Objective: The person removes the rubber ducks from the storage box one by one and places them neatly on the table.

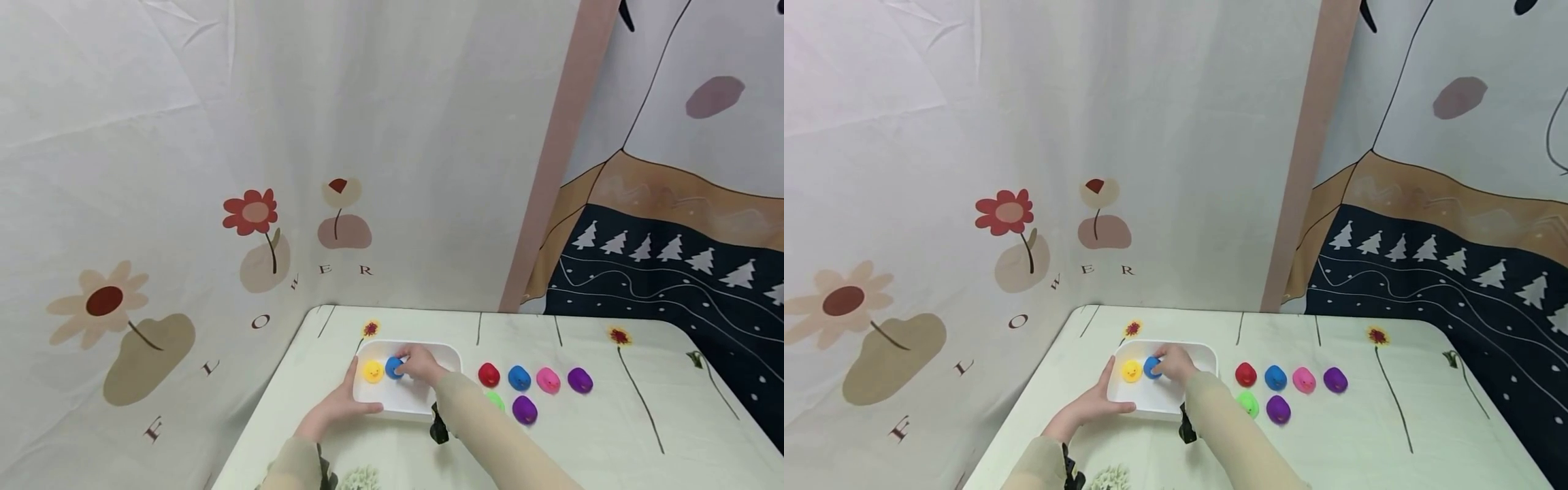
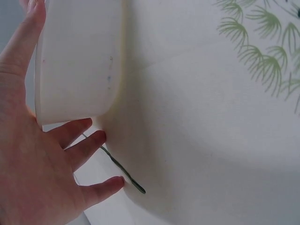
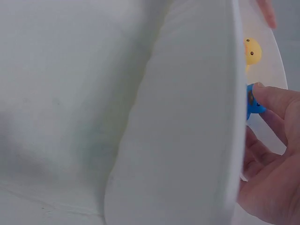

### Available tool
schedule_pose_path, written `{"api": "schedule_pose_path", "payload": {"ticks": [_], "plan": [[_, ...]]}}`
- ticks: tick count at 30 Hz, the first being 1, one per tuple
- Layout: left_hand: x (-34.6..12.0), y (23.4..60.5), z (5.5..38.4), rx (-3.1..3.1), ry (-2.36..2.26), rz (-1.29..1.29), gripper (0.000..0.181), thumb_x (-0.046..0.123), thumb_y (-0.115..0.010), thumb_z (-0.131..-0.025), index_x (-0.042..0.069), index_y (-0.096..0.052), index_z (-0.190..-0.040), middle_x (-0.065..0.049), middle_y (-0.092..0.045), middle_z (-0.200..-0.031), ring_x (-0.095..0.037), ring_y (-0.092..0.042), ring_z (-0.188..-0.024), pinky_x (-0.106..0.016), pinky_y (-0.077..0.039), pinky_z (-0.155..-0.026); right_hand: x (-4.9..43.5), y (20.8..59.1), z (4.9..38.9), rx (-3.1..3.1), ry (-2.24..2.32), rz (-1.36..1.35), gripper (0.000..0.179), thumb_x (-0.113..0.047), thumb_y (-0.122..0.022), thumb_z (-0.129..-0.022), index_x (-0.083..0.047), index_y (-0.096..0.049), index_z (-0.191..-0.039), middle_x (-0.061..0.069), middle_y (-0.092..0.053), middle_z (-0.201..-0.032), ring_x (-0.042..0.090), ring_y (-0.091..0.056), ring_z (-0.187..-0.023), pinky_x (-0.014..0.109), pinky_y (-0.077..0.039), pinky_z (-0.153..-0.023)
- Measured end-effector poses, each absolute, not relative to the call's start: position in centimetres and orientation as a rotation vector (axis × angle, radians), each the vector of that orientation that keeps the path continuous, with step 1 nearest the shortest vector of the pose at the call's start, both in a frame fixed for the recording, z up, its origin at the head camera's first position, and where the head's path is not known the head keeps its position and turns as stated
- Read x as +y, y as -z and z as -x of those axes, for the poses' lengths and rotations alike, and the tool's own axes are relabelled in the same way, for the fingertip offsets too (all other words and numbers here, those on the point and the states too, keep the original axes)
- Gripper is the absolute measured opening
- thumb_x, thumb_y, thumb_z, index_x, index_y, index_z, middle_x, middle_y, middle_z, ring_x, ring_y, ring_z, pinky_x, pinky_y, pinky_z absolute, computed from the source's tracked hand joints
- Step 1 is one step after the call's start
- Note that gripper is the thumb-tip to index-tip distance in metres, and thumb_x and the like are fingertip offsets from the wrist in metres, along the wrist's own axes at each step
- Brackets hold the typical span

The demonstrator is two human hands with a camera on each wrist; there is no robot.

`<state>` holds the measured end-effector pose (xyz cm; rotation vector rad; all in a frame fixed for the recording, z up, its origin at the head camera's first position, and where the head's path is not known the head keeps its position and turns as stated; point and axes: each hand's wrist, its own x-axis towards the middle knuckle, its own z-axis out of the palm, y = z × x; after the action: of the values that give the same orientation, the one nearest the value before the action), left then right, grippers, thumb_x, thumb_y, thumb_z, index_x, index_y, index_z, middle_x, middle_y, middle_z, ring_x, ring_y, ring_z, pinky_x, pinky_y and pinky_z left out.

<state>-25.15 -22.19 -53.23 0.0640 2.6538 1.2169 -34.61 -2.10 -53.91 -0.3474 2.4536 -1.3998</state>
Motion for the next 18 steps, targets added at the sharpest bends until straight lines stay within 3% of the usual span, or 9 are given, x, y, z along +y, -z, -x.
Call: {"api": "schedule_pose_path", "payload": {"ticks": [6,18], "plan": [[-22.00,52.98,25.06,2.644,-1.226,-0.057,0.123,0.041,-0.083,-0.075,0.005,0.004,-0.155,-0.032,-0.027,-0.151,-0.047,-0.039,-0.130,-0.062,-0.031,-0.105,-2.11,54.70,34.33,2.523,1.384,0.342,0.025,-0.008,-0.079,-0.077,-0.001,-0.069,-0.099,0.007,-0.067,-0.097,0.019,-0.057,-0.080,0.039,-0.051,-0.081],[-22.16,53.01,24.93,2.662,-1.213,-0.060,0.121,0.040,-0.082,-0.076,0.005,0.003,-0.155,-0.031,-0.026,-0.151,-0.050,-0.036,-0.132,-0.064,-0.031,-0.105,-2.10,54.25,33.63,2.518,1.372,0.320,0.024,-0.014,-0.080,-0.079,-0.003,-0.067,-0.097,0.002,-0.061,-0.083,0.017,-0.054,-0.074,0.031,-0.048,-0.065]]}}
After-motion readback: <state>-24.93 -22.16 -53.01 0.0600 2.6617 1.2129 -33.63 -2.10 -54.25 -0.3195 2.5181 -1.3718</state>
